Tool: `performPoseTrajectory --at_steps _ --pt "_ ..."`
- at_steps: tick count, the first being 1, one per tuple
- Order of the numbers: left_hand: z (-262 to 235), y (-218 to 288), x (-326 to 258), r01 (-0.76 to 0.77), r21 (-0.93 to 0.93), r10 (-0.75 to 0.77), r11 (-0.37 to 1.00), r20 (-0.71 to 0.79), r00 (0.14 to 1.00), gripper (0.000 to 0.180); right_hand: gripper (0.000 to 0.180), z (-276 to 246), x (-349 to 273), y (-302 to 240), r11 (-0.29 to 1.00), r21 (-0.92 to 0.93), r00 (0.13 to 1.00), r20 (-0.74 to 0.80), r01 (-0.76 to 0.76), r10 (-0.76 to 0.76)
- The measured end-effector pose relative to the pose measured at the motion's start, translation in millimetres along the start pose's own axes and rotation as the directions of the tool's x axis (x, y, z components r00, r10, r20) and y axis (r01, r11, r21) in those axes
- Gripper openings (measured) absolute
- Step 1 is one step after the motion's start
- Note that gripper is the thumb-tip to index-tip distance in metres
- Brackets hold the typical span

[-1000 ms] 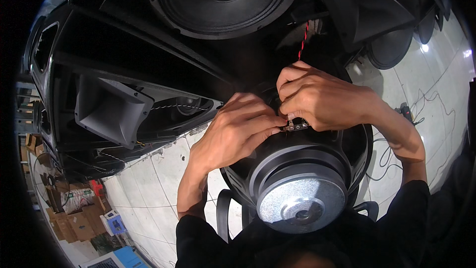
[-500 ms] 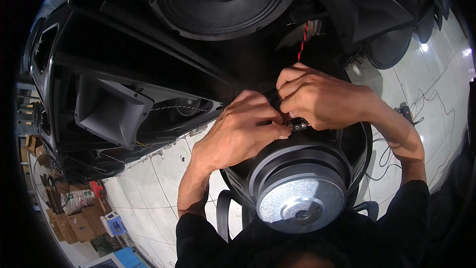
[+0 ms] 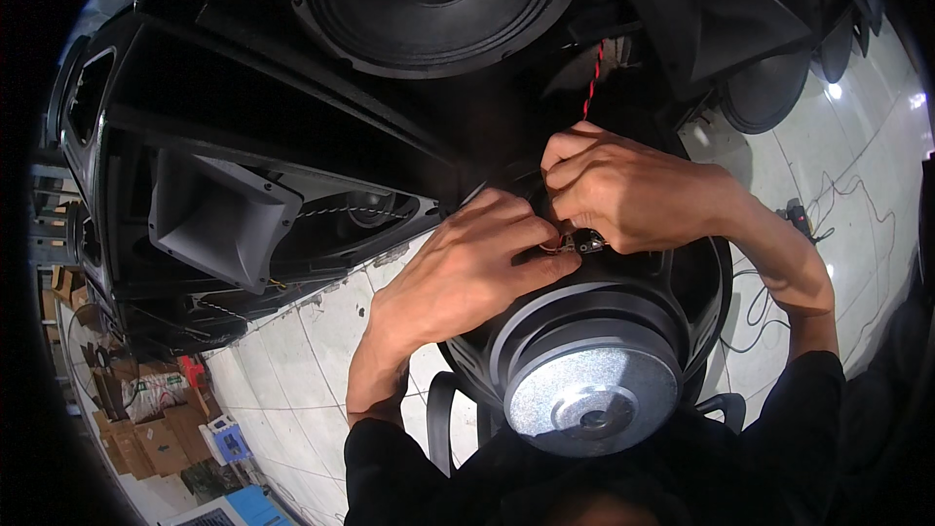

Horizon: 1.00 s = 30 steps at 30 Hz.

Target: The person sits on the floor and solders wires to a speaker terminal using a soldering iron and solder wire. They then connect red and black wires to the speaker terminals and continue soldering connections.

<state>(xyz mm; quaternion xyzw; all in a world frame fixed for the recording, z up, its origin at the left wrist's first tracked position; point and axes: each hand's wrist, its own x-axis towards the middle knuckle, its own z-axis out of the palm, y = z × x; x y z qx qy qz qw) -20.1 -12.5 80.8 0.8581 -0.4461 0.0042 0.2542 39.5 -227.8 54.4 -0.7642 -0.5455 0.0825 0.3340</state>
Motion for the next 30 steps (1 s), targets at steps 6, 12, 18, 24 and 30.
performPoseTrajectory --at_steps 6,12,18,24,30 --pt "3 1 1 -0.030 0.012 0.030 0.999 -0.008 1.000 0.026 0.012 -2 -1 0 1.000 0.009 0.999 0.027 -0.026 0.026" --pt "8 5 -9 0.102 -0.105 -0.115 0.989 -0.132 0.985 0.020 0.011 1 -1 1 0.999 0.042 1.000 0.004 -0.010 0.010" --pt "9 10 -13 0.207 -0.160 -0.233 0.965 -0.163 0.959 0.019 0.010 -1 0 0 0.999 0.039 1.000 0.028 -0.001 0.000" --pt "1 9 -6 0.131 -0.038 -0.135 0.991 -0.159 0.978 0.021 0.012 -2 1 -1 0.999 0.024 0.998 0.063 -0.025 0.024" --pt "3 10 -3 0.117 0.027 -0.114 0.993 -0.088 0.990 0.025 0.013 -1 1 0 1.000 0.017 0.999 0.043 -0.008 0.008"
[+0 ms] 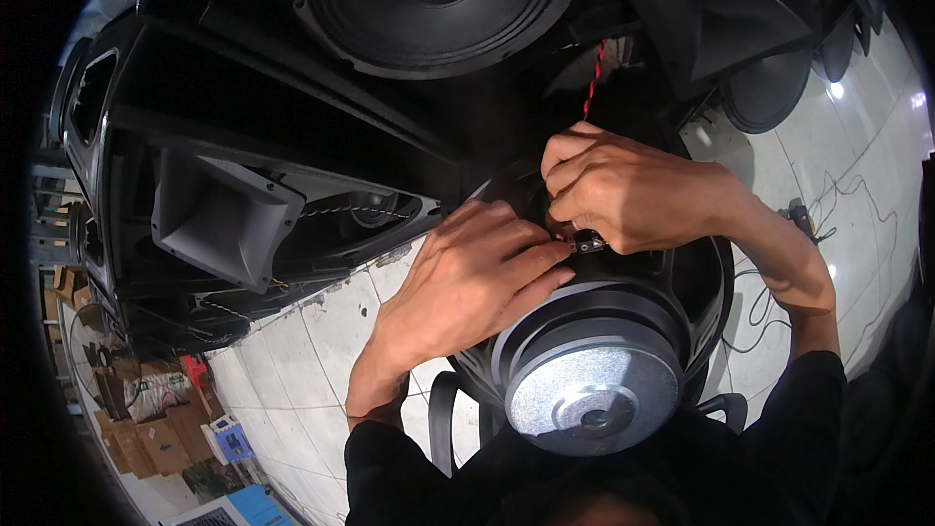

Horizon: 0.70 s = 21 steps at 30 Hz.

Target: The person sits on the floor and solders wires to a speaker terminal using a soldering iron and solder wire. They then connect red and black wires to the speaker terminals and continue soldering connections.

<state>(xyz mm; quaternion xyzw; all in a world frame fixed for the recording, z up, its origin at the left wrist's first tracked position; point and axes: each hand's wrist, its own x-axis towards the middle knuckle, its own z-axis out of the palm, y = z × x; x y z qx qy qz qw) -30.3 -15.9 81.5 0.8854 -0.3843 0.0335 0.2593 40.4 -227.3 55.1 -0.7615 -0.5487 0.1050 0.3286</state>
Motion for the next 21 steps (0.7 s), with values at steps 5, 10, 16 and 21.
performPoseTrajectory --at_steps 5,10,16,21 --pt "-3.0 7.0 3.2 0.086 0.023 -0.086 0.996 0.000 0.996 0.019 0.012 0.5 -1.4 -0.2 1.000 -0.003 1.000 -0.011 0.005 -0.005" --pt "-1.8 5.3 -1.2 0.112 0.060 -0.114 0.992 0.031 0.993 0.015 0.011 -1.1 0.4 -0.9 1.000 -0.003 1.000 0.021 -0.008 0.008" --pt "-0.2 5.9 -1.5 0.086 0.008 -0.086 0.996 0.028 0.996 0.011 0.012 -0.6 -1.4 -0.9 1.000 0.007 1.000 -0.001 -0.012 0.012" --pt "2.5 1.5 -2.5 -0.009 -0.015 0.009 1.000 0.013 1.000 0.013 0.010 2.6 -2.4 1.6 1.000 -0.003 0.999 -0.032 0.006 -0.007"
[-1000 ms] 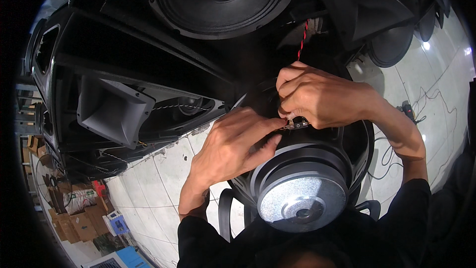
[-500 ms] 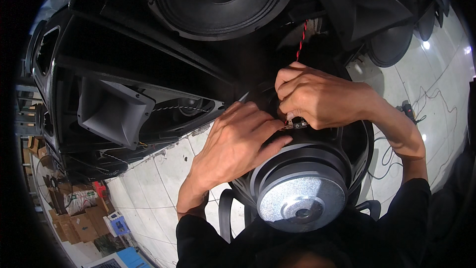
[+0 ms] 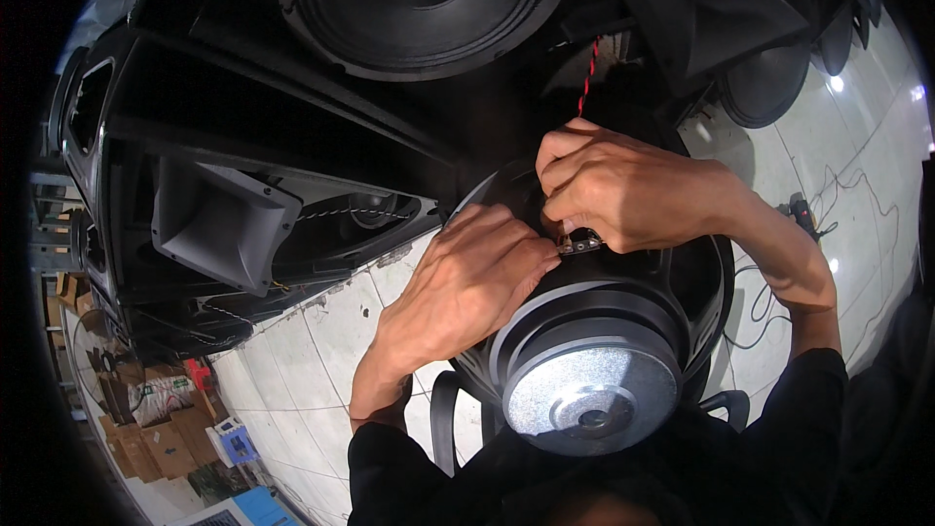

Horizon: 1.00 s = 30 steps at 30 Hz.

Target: The person sits on the floor and solders wires to a speaker terminal using a soldering iron and solder wire. They then connect red and black wires to the speaker terminals and continue soldering connections.

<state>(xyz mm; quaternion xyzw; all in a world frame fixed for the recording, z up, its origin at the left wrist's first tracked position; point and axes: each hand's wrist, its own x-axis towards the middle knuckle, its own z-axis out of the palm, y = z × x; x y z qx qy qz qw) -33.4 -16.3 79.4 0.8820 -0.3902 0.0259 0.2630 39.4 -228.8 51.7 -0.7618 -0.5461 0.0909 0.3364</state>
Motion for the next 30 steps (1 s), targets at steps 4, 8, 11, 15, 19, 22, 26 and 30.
performPoseTrajectory --at_steps 4,8,11,15,19,22,26,30 --pt "1 -2 1 -0.007 0.016 0.007 1.000 0.003 1.000 0.013 0.006 -1 -2 -2 0.999 -0.006 0.999 -0.011 -0.032 0.031" --pt "1 -4 2 -0.012 0.012 0.012 1.000 -0.008 1.000 0.013 0.004 -2 -2 -4 0.998 0.006 0.998 -0.003 -0.059 0.059" --pt "3 -3 4 0.011 0.028 -0.011 1.000 -0.004 1.000 0.012 0.004 -2 -3 -3 0.998 -0.007 0.998 0.003 -0.064 0.064" --pt "5 -5 8 0.156 -0.066 -0.156 0.986 0.000 0.988 0.009 0.004 2 -3 -1 1.000 0.005 0.998 -0.050 -0.025 0.025" --pt "4 -10 10 0.290 -0.164 -0.280 0.943 0.081 0.957 0.008 0.004 3 -5 -1 1.000 0.025 0.996 -0.087 -0.015 0.017" --pt "6 -12 8 0.348 -0.220 -0.330 0.911 0.113 0.937 0.009 0.002 4 -5 -2 0.997 0.071 0.993 -0.109 -0.029 0.036" --pt "6 -16 7 0.373 -0.296 -0.343 0.879 0.150 0.927 0.013 0.014 4 -6 -3 0.990 0.106 0.988 -0.116 -0.090 0.102" --pt "10 -22 4 0.400 -0.349 -0.351 0.847 0.198 0.915 0.017 0.028 1 -6 -12 0.956 0.203 0.962 -0.129 -0.212 0.241"
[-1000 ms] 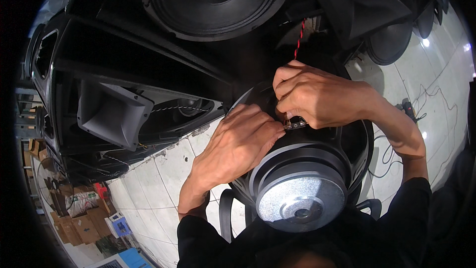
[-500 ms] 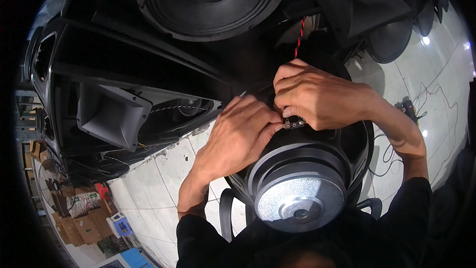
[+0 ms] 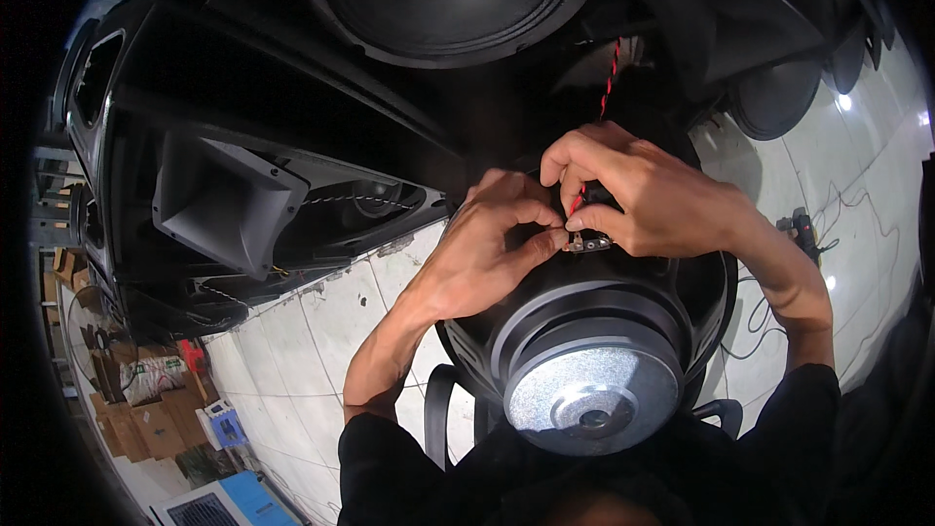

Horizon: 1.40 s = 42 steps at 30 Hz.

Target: The person sits on the floor and solders wires to a speaker terminal using a soldering iron and solder wire. They then connect red and black wires to the speaker terminals and continue soldering connections.

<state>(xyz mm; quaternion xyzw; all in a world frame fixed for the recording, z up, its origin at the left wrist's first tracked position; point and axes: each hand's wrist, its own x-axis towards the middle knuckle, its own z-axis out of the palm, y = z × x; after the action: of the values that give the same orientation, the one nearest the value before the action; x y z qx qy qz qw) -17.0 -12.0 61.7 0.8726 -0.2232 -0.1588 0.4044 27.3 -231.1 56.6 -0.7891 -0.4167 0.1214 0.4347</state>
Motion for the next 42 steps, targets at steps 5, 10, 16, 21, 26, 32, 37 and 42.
performPoseTrajectory --at_steps 5,10,16,21,26,32,37,42 --pt "4 -4 -1 0.024 -0.075 -0.024 0.997 0.009 1.000 0.023 0.027 0 2 -2 1.000 -0.016 1.000 0.008 -0.022 0.022" --pt "6 5 -6 0.032 -0.029 -0.037 0.999 -0.207 0.978 0.020 0.028 -4 3 -4 0.997 -0.016 0.995 0.057 -0.081 0.082" --pt "14 2 -18 -0.292 0.292 0.388 0.911 -0.360 0.849 0.021 0.024 2 1 1 1.000 -0.028 1.000 -0.016 0.008 -0.009" --pt "18 5 -19 -0.296 0.368 0.418 0.881 -0.314 0.852 0.020 0.024 1 2 4 0.998 -0.012 0.998 -0.005 0.055 -0.055" --pt "16 11 -20 -0.094 0.274 0.169 0.957 -0.266 0.949 0.021 0.024 2 -1 6 0.997 -0.040 0.998 -0.019 0.067 -0.068" --pt "22 18 -22 0.079 0.096 -0.047 0.992 -0.298 0.954 0.018 0.025 3 1 6 0.992 -0.066 0.994 -0.020 0.103 -0.104" --pt "8 10 -12 0.207 -0.080 -0.212 0.975 -0.053 0.976 0.022 0.024 2 2 1 0.998 -0.041 0.998 -0.019 0.053 -0.054" --pt "3 12 -3 0.291 -0.231 -0.269 0.929 0.119 0.956 0.027 0.023 3 3 -2 0.999 -0.034 1.000 -0.010 0.015 -0.016"
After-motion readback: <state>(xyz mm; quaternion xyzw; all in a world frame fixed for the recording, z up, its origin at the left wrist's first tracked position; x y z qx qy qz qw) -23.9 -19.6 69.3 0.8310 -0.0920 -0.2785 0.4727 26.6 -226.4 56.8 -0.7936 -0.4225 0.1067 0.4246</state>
